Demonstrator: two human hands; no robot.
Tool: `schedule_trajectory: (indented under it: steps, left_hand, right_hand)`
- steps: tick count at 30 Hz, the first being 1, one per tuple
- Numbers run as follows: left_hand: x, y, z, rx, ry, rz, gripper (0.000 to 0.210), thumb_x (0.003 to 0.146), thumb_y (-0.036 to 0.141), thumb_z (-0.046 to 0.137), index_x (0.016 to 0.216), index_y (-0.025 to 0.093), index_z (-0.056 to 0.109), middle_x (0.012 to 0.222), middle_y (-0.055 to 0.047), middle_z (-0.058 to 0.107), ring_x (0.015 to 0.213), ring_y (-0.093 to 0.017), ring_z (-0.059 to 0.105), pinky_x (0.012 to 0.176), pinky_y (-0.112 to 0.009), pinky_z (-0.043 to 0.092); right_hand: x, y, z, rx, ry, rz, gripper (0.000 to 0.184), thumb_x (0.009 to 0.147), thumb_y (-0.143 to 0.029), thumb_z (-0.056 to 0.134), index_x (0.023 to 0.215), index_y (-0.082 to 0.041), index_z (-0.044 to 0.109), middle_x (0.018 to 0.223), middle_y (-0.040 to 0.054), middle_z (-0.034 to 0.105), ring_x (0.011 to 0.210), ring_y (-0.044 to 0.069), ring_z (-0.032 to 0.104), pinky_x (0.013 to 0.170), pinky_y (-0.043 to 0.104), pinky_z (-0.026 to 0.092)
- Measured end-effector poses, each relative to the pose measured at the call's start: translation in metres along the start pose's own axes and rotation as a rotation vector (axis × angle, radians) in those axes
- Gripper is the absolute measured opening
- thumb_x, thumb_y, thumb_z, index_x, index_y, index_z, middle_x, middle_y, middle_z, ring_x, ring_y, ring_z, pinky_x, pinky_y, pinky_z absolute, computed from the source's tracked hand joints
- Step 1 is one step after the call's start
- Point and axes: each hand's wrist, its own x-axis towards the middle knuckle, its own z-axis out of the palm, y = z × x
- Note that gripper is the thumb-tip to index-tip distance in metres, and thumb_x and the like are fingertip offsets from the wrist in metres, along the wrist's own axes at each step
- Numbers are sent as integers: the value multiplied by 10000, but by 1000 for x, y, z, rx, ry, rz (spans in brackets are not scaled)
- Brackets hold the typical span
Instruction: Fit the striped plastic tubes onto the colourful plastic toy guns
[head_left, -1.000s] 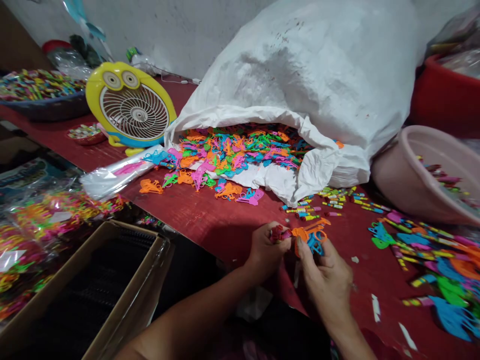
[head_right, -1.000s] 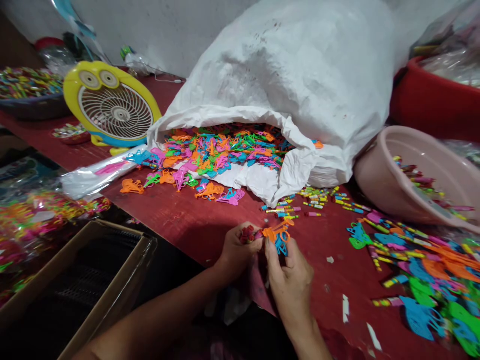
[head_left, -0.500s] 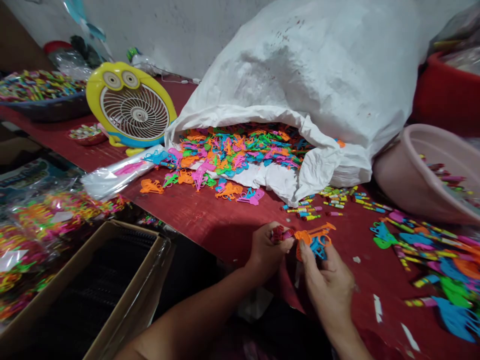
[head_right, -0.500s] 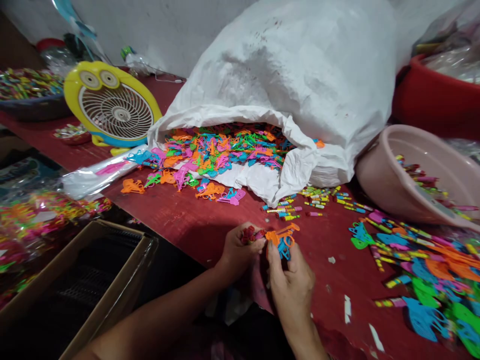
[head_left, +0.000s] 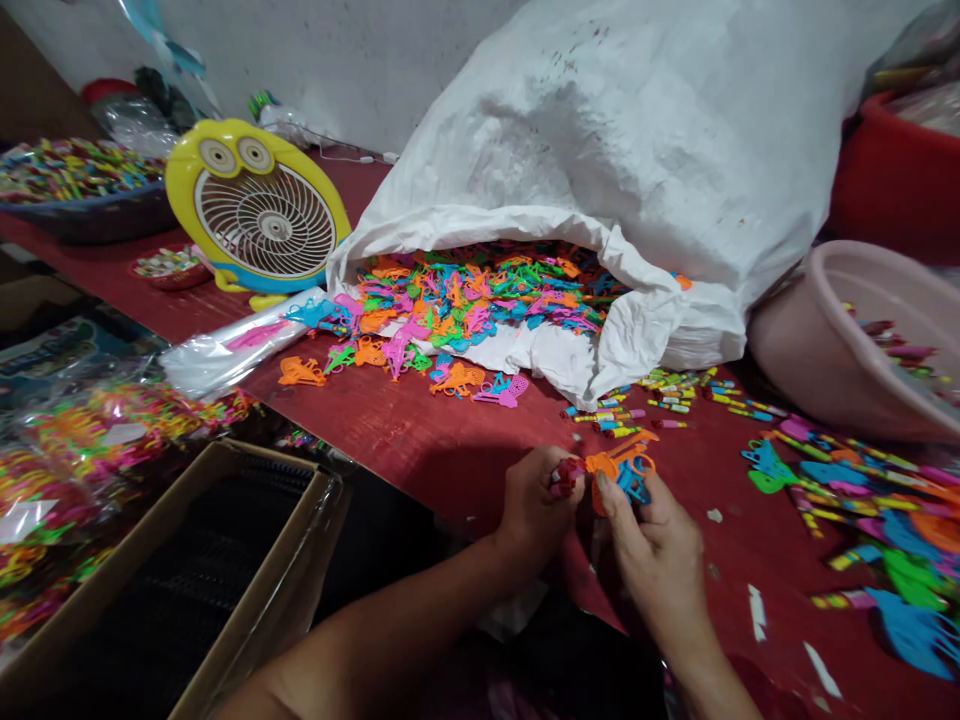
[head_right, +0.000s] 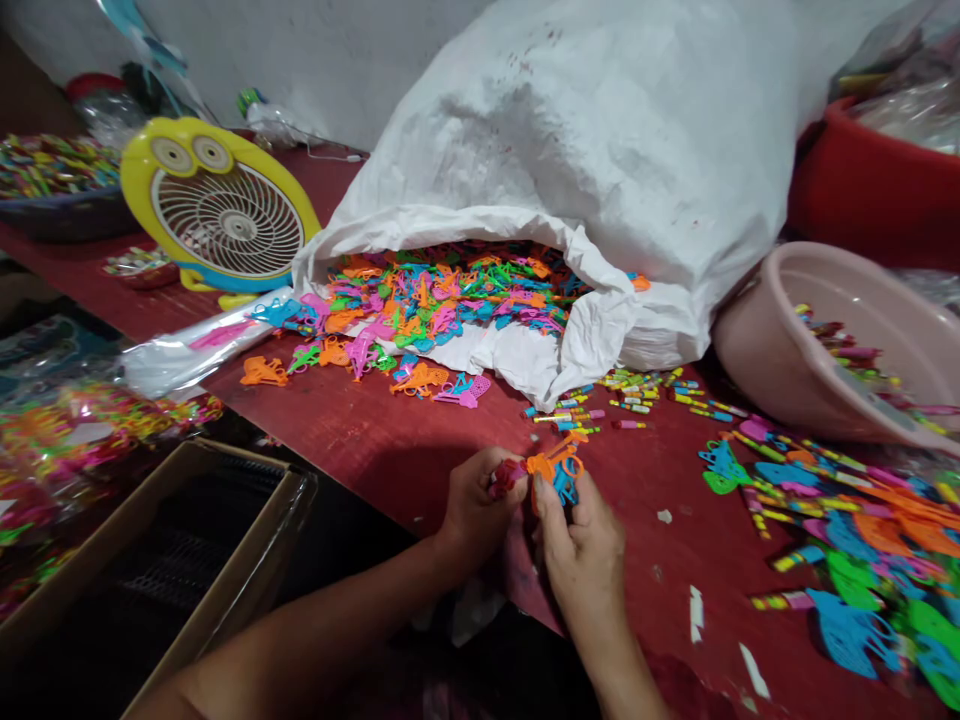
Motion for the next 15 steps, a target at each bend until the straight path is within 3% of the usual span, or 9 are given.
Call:
schedule_trajectory:
  steps: [4,7,12,15]
  left_hand:
    - [-2,0,-2,75,-25,71,112,816,208,610,706,187,613,700,-11,597,650,-146,508,659,-258,396]
    - [-2,0,-3,62,-19,55,66,785,195,643,718,197,643,703,-21,618,662,-162,522,667,-266,398]
    - [0,2,-1,33,-126,9,72,759,191,655,692,188,630,698,-17,610,674,-158,520,648,-252,397]
    - [3,6,0,-75,-101,-131,169,782,283,664,685,177,575,612,9,558,570,-125,479,557,-234,368]
  right_hand:
    - [7,0,-2,-65,-4,-76,273,928,-409,535,754,-198,540,585,-26,539,517,125,507,521,231,357]
    - [8,-2,2,-8,-48,-31,286,930,-428,521,765,-197,554,599,-19,549,532,130,508,524,235,366]
    - [7,8,3,284,-104,254,342,875,-529,584,819,-192,592,553,-24,565,477,136,505,467,246,385]
    - [17,33,-33,398,68,430,351,796,-549,672,786,-205,607,564,2,601,468,143,534,452,267,398]
